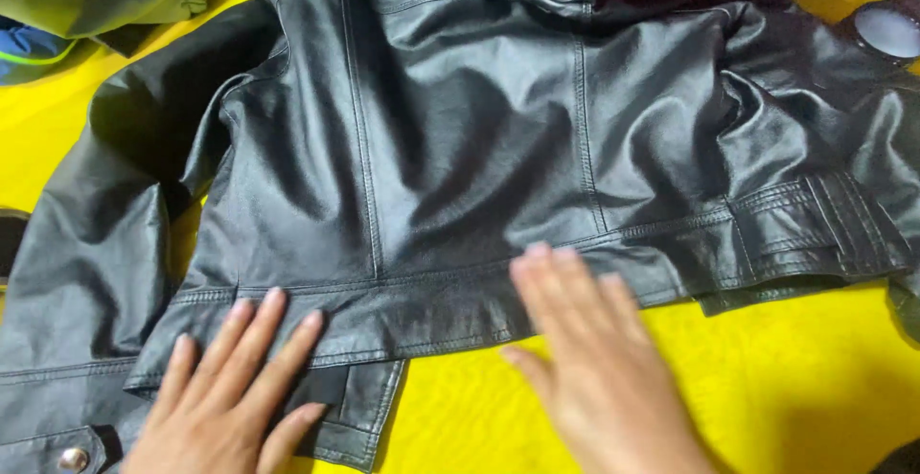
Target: The person applies a white substance from a jar onto the hem of a black jacket using a small tool. They then use a hairdryer to apply heat to the treated area. The person flips the jacket over to inspect the exterior leather surface and continues to smooth the hem by hand.
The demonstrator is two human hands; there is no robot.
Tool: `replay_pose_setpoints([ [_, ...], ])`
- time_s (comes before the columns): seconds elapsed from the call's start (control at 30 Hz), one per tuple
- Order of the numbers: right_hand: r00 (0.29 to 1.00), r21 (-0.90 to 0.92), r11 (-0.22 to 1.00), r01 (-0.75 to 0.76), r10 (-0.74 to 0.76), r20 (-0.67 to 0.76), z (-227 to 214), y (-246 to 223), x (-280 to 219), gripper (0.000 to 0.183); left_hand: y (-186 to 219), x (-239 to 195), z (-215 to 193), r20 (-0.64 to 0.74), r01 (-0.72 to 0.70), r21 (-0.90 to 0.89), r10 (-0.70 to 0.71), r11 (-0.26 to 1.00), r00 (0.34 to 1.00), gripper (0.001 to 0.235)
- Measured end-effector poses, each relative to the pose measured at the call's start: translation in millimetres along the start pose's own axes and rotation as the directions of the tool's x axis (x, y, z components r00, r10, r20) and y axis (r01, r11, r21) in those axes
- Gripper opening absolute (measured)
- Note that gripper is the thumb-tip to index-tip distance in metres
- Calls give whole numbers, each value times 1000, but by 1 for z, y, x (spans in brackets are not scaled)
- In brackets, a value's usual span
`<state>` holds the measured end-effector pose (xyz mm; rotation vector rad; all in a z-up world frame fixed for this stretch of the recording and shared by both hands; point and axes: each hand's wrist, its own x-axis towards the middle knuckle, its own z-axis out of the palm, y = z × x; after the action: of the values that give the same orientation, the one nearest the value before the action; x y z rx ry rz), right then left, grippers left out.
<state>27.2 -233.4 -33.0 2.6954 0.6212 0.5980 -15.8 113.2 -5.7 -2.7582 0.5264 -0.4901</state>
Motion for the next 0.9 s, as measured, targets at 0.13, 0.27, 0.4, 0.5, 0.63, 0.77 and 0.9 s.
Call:
replay_pose_setpoints([
  [0.13, 973, 390, 898, -205, 143, 182, -18, 5, 3, 77, 19, 14, -24, -194, 278, 121, -252, 953, 948, 57],
  [0.27, 1000, 569, 822, -2, 9, -9, -23, -28, 20, 75, 57, 52, -11, 25, -102, -213, 110, 972, 994, 120],
  [0.4, 1000, 468, 883, -18, 16, 8, 0, -23, 7, 76, 40, 20, 2, -110, -151, 11, 151, 988, 982, 88],
  [0.5, 998, 384, 921, -70, 67, 20, 0, -22, 2, 80, 40, 17, -9, -176, 14, 170, 17, 985, 984, 73],
  [0.63, 996, 465, 882, -77, 87, 1, -1, -19, 3, 80, 89, 75, -34, -98, -95, -53, 89, 994, 991, 100],
  [0.77, 998, 472, 880, -54, 57, 7, 2, 3, -2, 76, 67, 42, 4, -41, -48, -208, 40, 977, 998, 96],
  [0.9, 998, 424, 904, -46, 61, -21, 5, 4, -6, 73, 37, 5, 1, -116, 37, 201, -14, 979, 993, 84],
])
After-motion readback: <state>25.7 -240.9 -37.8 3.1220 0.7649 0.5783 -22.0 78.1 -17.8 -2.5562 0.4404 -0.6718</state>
